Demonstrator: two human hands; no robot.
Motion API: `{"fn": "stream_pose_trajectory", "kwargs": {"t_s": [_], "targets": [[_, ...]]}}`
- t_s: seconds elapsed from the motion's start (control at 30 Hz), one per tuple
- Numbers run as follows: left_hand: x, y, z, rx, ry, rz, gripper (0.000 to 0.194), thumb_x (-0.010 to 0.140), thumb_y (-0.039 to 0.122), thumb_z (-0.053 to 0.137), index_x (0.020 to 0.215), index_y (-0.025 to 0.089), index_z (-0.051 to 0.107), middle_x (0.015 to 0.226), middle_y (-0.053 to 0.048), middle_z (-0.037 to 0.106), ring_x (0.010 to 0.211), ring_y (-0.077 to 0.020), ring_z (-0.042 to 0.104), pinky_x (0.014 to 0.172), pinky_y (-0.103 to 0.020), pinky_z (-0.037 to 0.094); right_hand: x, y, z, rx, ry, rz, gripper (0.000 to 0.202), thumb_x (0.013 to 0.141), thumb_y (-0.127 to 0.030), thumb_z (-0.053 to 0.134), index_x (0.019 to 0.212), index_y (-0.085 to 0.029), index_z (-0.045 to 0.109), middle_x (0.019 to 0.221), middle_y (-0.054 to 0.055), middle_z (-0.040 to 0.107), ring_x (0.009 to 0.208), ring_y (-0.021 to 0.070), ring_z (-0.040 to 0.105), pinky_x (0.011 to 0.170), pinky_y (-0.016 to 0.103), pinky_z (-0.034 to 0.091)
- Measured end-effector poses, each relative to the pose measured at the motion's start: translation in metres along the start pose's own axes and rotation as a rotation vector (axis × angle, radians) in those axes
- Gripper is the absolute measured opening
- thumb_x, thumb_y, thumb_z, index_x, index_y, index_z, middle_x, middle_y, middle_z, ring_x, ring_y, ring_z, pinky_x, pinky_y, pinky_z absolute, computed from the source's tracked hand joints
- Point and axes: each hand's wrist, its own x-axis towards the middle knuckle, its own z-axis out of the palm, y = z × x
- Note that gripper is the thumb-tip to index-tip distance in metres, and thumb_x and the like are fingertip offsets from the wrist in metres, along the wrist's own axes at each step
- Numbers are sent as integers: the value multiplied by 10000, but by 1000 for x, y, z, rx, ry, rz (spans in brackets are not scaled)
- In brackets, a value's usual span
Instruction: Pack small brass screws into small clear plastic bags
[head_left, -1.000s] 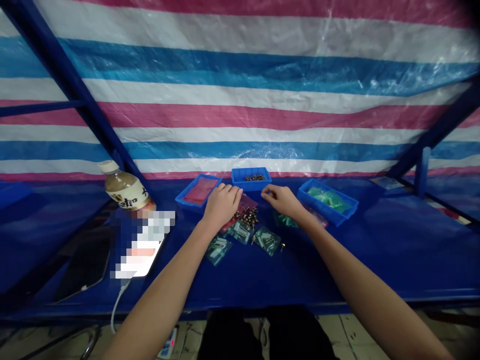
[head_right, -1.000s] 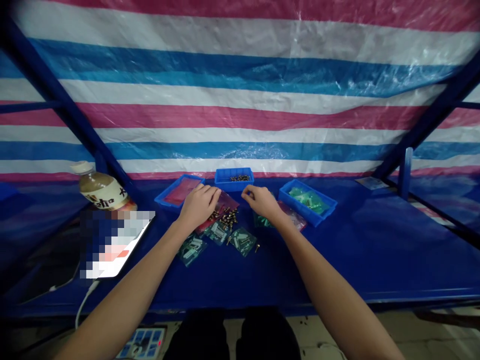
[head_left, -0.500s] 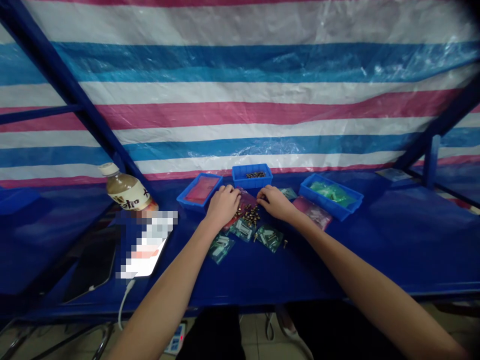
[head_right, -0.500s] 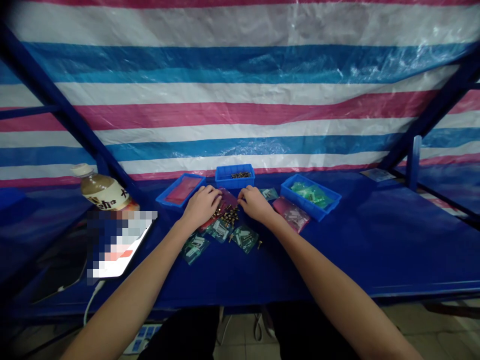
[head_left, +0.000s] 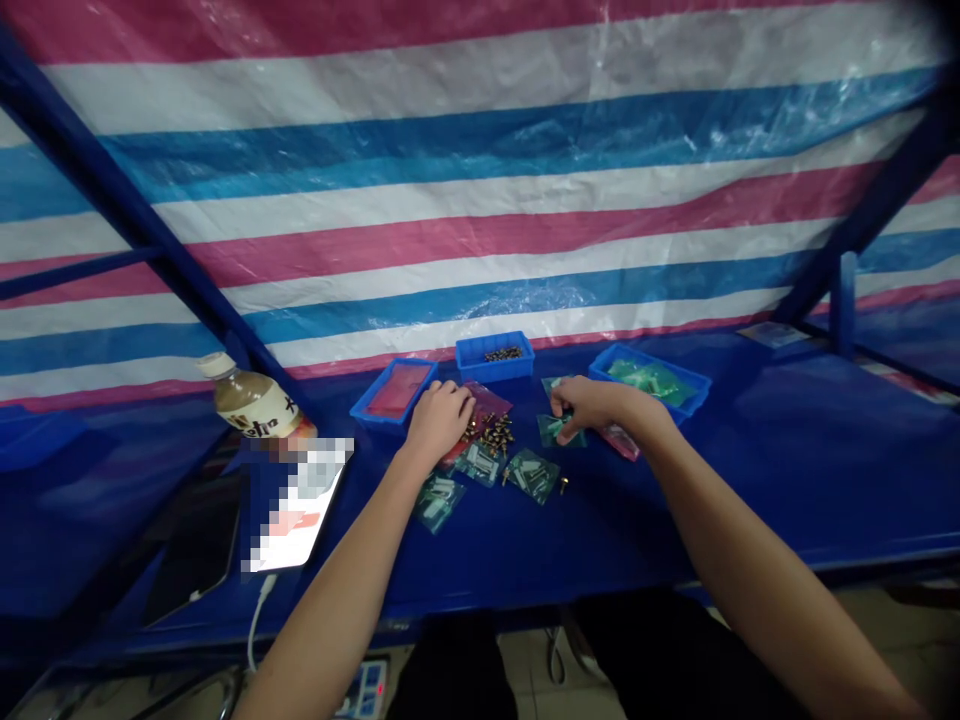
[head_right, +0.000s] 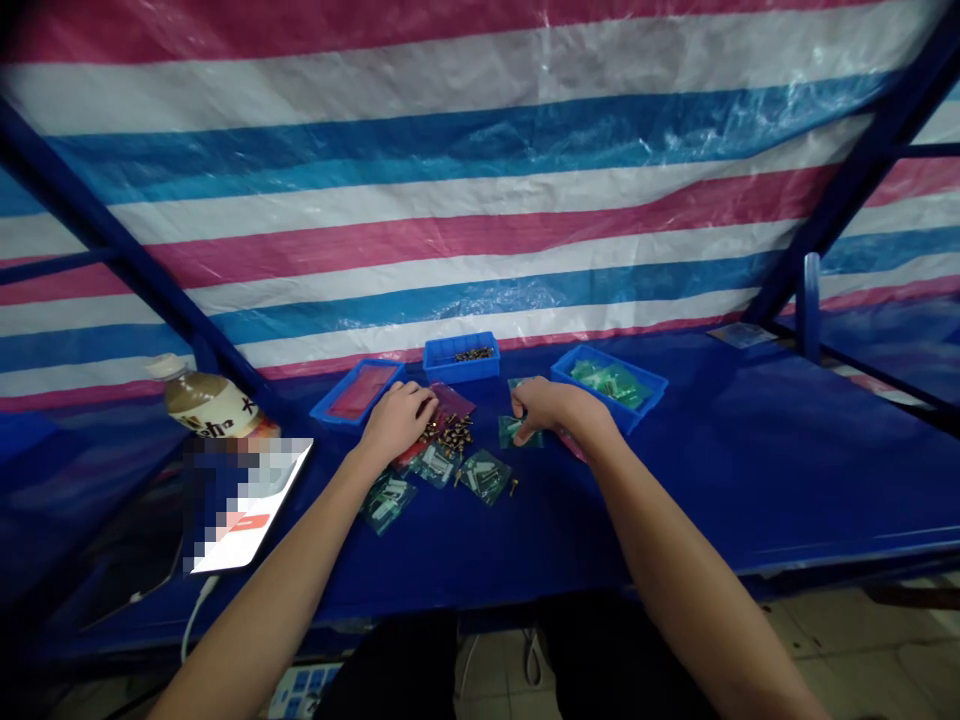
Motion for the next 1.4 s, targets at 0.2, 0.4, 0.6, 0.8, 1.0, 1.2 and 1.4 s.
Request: {"fn": "stream_pose_trajectory", "kwargs": {"t_s": [0.2,0.4,0.6,0.8,1.0,1.2,1.4], "targets": [[0,0,-3,-25,41,9,295,939,336,409,957,189,665,881,-96,635,874,-251,515,781,-367,409,5,-14,8,3,10,-131,293,673,-297,758,867,-194,564,830,38,614,725,184,551,561,255,330],[1,4,-8,-77,111,17,298,941,340,406,1028,196,652,938,-90,651,913,-257,520,860,-395,416,10,-18,13,135,212,-203,398,687,-204,726,1034,-194,532,784,6,566,666,152,507,555,247,309],[3,18,-15,-388,164,27,329,949,382,400,954,196,672,916,-69,666,895,-225,541,878,-371,418,15,-28,12,471,511,-400,372,769,-239,675,1109,-201,528,770,-32,490,684,125,481,637,250,366],[4,27,-11,-915,58,-89,336,882,470,524,1013,189,652,887,-41,658,728,-155,575,675,-274,444,21,-39,22,588,625,-465,391,775,-251,675,1131,-214,517,781,-30,478,681,125,463,637,259,378],[7,23,0,-1146,94,-172,259,829,421,613,841,163,633,797,-30,663,740,-157,604,678,-254,442,29,-37,29,640,683,-373,484,741,-303,714,1175,-193,532,989,52,565,731,140,509,667,294,437],[8,22,1,-1168,149,-246,274,792,381,660,977,187,605,586,43,582,508,-99,477,538,-225,350,31,-35,26,772,627,-300,257,725,-312,706,894,-185,560,806,8,591,719,139,535,678,289,450],[8,23,-9,-1219,126,-287,329,779,425,663,995,182,616,574,44,550,505,-100,465,507,-224,322,28,-39,25,998,548,-259,304,695,-352,722,857,-198,516,727,-11,570,666,135,556,636,297,489]]}}
